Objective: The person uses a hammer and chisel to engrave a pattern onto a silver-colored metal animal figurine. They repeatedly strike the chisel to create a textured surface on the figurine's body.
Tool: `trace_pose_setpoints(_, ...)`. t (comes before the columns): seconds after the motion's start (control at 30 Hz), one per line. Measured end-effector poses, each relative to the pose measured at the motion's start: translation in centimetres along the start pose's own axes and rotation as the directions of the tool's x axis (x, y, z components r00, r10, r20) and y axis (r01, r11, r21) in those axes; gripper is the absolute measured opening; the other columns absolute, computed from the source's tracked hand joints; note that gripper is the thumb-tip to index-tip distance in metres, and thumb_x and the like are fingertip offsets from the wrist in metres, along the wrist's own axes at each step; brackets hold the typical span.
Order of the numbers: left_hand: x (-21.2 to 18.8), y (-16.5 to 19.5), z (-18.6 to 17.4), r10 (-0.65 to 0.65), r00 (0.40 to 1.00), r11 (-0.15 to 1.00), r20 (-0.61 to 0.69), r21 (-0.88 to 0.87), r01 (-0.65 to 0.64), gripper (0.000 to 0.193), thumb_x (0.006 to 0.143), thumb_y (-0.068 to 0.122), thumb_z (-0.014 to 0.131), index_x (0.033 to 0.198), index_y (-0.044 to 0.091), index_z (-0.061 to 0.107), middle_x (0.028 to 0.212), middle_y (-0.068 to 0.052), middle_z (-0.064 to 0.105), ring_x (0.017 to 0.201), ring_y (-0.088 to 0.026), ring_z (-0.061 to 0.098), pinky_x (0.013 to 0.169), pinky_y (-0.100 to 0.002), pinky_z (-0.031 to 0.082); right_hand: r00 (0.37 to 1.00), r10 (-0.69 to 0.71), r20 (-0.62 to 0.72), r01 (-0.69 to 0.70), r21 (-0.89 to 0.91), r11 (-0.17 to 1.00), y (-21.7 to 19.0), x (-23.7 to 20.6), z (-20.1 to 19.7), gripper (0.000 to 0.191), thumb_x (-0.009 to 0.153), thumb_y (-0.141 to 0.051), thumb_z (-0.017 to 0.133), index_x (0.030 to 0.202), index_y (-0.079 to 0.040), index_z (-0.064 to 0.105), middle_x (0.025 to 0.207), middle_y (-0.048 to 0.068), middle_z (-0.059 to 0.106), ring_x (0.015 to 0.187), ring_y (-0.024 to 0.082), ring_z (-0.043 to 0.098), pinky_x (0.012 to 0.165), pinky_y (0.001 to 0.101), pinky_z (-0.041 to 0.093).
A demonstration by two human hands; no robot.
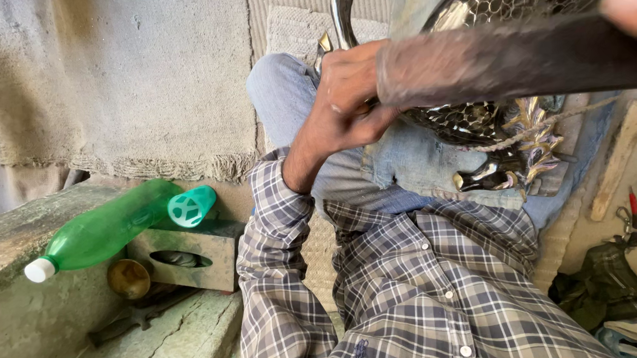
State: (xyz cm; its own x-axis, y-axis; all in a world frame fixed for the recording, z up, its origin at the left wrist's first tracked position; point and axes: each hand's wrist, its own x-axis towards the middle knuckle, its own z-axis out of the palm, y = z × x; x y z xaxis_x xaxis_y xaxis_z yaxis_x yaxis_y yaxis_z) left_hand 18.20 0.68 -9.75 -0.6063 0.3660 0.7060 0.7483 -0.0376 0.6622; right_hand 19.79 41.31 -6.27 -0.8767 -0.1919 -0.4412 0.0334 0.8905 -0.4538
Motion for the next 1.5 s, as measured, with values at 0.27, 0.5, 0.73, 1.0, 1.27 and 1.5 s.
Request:
trace_pose_setpoints(0.27,-1.4,-0.9,-0.9,0.042,0.998,0.999,-0.042,-0.028,-0.043,0.028,0.097,0.016,0.081,0.121,0.006,0.069,0.091,-0.004,0.075,0.069,-0.018,0.059,0.058,-0.036,0.046,0.999,0.044,0.005,-0.044,0.006,0.999,-2.8,0.1,0.0,0.045,0.098,-0.012,0.058,0.142,-0.011,0.057,0.077,0.011,0.065,0.047,0.021,0.052,0.055,0.0347,0.051)
trace_pose_setpoints(0.5,-0.9,0.0,-2.3,0.052,0.998,0.997,-0.039,-0.057,-0.054,0.029,0.090,0.008,0.079,0.117,0.005,0.067,0.083,-0.007,0.068,0.068,-0.019,0.058,0.054,-0.036,0.047,0.997,0.074,0.016,-0.074,0.019,0.997,-3.5,-0.6,0.4,0.042,0.099,-0.015,0.057,0.141,-0.012,0.058,0.075,0.011,0.065,0.045,0.020,0.051,0.053,0.0348,0.051)
trace_pose_setpoints(0.73,-1.6,-0.6,-2.4,0.041,0.999,0.999,-0.020,-0.035,-0.042,0.035,0.088,0.004,0.076,0.121,0.008,0.066,0.080,-0.005,0.064,0.071,-0.021,0.060,0.052,-0.036,0.047,0.994,0.105,0.034,-0.107,0.054,0.993,-1.4,-1.9,1.1,0.040,0.100,-0.018,0.057,0.140,-0.013,0.059,0.074,0.010,0.065,0.042,0.020,0.050,0.052,0.0349,0.051)
trace_pose_setpoints(1.0,-2.9,-2.9,-0.3,0.033,0.999,0.998,-0.024,-0.052,-0.034,0.039,0.093,0.015,0.074,0.132,0.016,0.065,0.083,0.000,0.072,0.068,-0.014,0.060,0.053,-0.032,0.049,0.994,0.059,0.089,-0.064,0.058,0.996,-1.8,-4.4,1.3,0.038,0.102,-0.021,0.056,0.139,-0.014,0.060,0.072,0.010,0.065,0.039,0.020,0.049,0.050,0.0350,0.050)
trace_pose_setpoints(1.27,0.3,-1.7,0.4,-0.109,0.989,0.866,-0.103,-0.498,0.044,0.033,0.103,0.003,0.066,0.132,0.017,0.062,0.108,-0.013,0.075,0.089,-0.015,0.074,0.061,-0.026,0.065,0.717,-0.358,0.598,0.400,-0.774,-0.491,-1.7,-6.0,-3.0,0.061,0.089,0.009,0.069,0.144,-0.011,0.054,0.105,0.012,0.072,0.085,0.022,0.070,0.081,0.0363,0.061)
trace_pose_setpoints(1.5,7.8,-0.3,3.6,-0.377,0.926,0.775,0.007,-0.544,0.320,0.043,0.106,-0.005,0.068,0.142,0.013,0.054,0.123,-0.011,0.069,0.115,-0.024,0.074,0.089,-0.036,0.069,0.849,0.499,-0.173,0.198,0.980,0.003,7.3,-7.2,2.7,0.060,0.093,0.014,0.073,0.146,0.000,0.048,0.112,0.007,0.062,0.108,0.019,0.065,0.103,0.0325,0.054)
